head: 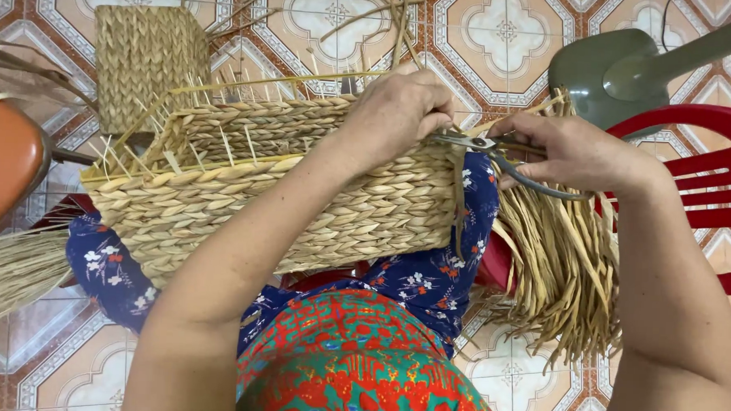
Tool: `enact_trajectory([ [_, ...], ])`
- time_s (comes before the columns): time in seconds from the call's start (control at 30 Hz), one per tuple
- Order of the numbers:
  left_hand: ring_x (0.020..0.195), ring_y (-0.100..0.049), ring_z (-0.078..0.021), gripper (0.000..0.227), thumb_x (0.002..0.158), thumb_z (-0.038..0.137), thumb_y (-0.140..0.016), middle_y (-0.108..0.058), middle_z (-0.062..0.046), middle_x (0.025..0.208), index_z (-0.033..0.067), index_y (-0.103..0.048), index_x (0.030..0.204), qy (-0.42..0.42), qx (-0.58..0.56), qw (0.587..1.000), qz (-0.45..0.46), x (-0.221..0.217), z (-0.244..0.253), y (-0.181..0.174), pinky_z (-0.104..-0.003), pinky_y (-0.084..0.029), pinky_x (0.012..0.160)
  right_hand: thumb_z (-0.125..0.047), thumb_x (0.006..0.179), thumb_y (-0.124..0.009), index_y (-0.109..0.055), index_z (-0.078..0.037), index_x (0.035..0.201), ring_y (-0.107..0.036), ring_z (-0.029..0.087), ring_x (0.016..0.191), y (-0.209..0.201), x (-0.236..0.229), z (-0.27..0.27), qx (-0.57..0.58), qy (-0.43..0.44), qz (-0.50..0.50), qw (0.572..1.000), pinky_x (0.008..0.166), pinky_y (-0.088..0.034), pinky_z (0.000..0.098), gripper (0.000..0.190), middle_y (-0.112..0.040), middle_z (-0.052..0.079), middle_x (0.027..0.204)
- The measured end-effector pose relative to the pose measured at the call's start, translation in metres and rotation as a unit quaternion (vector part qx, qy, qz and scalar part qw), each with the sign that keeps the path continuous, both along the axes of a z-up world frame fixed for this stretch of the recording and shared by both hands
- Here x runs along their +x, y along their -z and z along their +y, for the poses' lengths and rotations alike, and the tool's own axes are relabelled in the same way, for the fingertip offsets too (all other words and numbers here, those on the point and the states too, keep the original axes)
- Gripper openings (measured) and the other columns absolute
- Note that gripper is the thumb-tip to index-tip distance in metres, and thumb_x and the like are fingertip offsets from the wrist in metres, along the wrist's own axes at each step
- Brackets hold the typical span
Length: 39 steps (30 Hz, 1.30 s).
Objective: The person weaves dried plant fibers around a rectangular frame by hand, tucking the ends into the weave and trimming excess material with shears.
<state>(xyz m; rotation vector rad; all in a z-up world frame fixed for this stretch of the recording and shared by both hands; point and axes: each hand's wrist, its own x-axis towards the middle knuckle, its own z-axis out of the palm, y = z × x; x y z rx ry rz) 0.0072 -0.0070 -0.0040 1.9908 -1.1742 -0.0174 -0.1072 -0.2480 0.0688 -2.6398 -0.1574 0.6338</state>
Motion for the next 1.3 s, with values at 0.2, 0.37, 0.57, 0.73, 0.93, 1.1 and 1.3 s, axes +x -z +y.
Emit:
enact_trajectory([
  [0.2, 0.092, -0.062, -0.0257, 0.015, 0.087, 0.02, -0.08, -0.069, -0.006, 0.089, 0.0078, -0.073, 0.089, 0.019, -0.018, 0.998, -0.063, 0.004, -0.001, 0.006, -0.042, -0.053, 0.086, -0.039, 0.077, -0.081, -0.065, -0.013, 0.128, -0.067, 0.037, 0.064, -0.001, -0.01, 0.01, -0.044, -0.022, -0.095, 0.994, 0.062, -0.054, 0.0454, 0.059, -0.073, 0.021, 0.091],
  [0.37, 0.093, -0.063, -0.0294, 0.014, 0.086, 0.016, -0.081, -0.071, -0.008, 0.091, 0.0063, -0.072, 0.089, 0.024, -0.043, 0.997, -0.067, 0.005, 0.002, 0.007, -0.043, -0.052, 0.085, -0.04, 0.081, -0.08, -0.066, -0.018, 0.131, -0.068, 0.041, 0.061, -0.013, -0.011, 0.021, -0.11, 0.012, -0.058, 0.992, 0.062, -0.056, 0.0488, 0.057, -0.07, 0.024, 0.074],
  [0.57, 0.093, -0.063, -0.0287, 0.017, 0.088, 0.02, -0.079, -0.071, -0.01, 0.092, 0.0049, -0.072, 0.089, -0.013, -0.005, 0.995, -0.097, 0.013, 0.001, 0.013, -0.044, -0.053, 0.087, -0.032, 0.081, -0.078, -0.067, -0.019, 0.131, -0.069, 0.04, 0.061, -0.013, -0.014, 0.02, -0.106, -0.016, -0.083, 0.991, 0.063, -0.057, 0.0471, 0.053, -0.071, 0.024, 0.075],
  [0.73, 0.093, -0.066, -0.0214, 0.02, 0.097, 0.029, -0.073, -0.071, -0.007, 0.099, 0.0098, -0.074, 0.099, -0.063, 0.061, 0.993, 0.076, 0.03, 0.035, -0.017, -0.04, -0.054, 0.094, -0.028, 0.09, -0.077, -0.056, -0.029, 0.15, -0.076, 0.033, 0.067, -0.031, -0.015, 0.022, -0.251, 0.066, 0.059, 0.964, 0.07, -0.059, 0.0437, 0.064, -0.075, 0.022, 0.08],
  [0.93, 0.094, -0.064, -0.0301, 0.037, 0.087, 0.04, -0.079, -0.071, -0.012, 0.088, 0.0069, -0.076, 0.103, -0.06, 0.07, 0.996, 0.011, 0.016, 0.06, -0.047, -0.046, -0.05, 0.083, -0.036, 0.066, -0.087, -0.053, -0.015, 0.138, -0.073, 0.029, 0.102, -0.024, -0.008, 0.015, -0.01, 0.04, -0.022, 0.999, 0.084, -0.057, 0.0415, 0.082, -0.073, 0.016, 0.112],
  [1.1, 0.088, -0.07, -0.0262, 0.032, 0.088, 0.044, -0.076, -0.075, -0.009, 0.095, 0.0142, -0.081, 0.1, -0.012, 0.085, 0.995, 0.05, 0.011, 0.049, -0.021, -0.043, -0.054, 0.083, -0.054, 0.065, -0.089, -0.056, -0.019, 0.14, -0.072, 0.03, 0.1, -0.032, 0.012, 0.055, -0.087, 0.009, 0.011, 0.996, 0.083, -0.056, 0.0434, 0.089, -0.074, 0.013, 0.106],
  [1.3, 0.081, -0.071, -0.0305, 0.025, 0.087, 0.035, -0.081, -0.074, -0.011, 0.085, 0.0123, -0.08, 0.096, -0.02, 0.091, 0.994, 0.05, 0.006, 0.048, -0.027, -0.046, -0.054, 0.078, -0.059, 0.065, -0.088, -0.061, -0.019, 0.132, -0.072, 0.033, 0.085, -0.019, 0.023, 0.059, -0.11, -0.014, 0.015, 0.994, 0.076, -0.055, 0.0458, 0.082, -0.074, 0.017, 0.09],
])
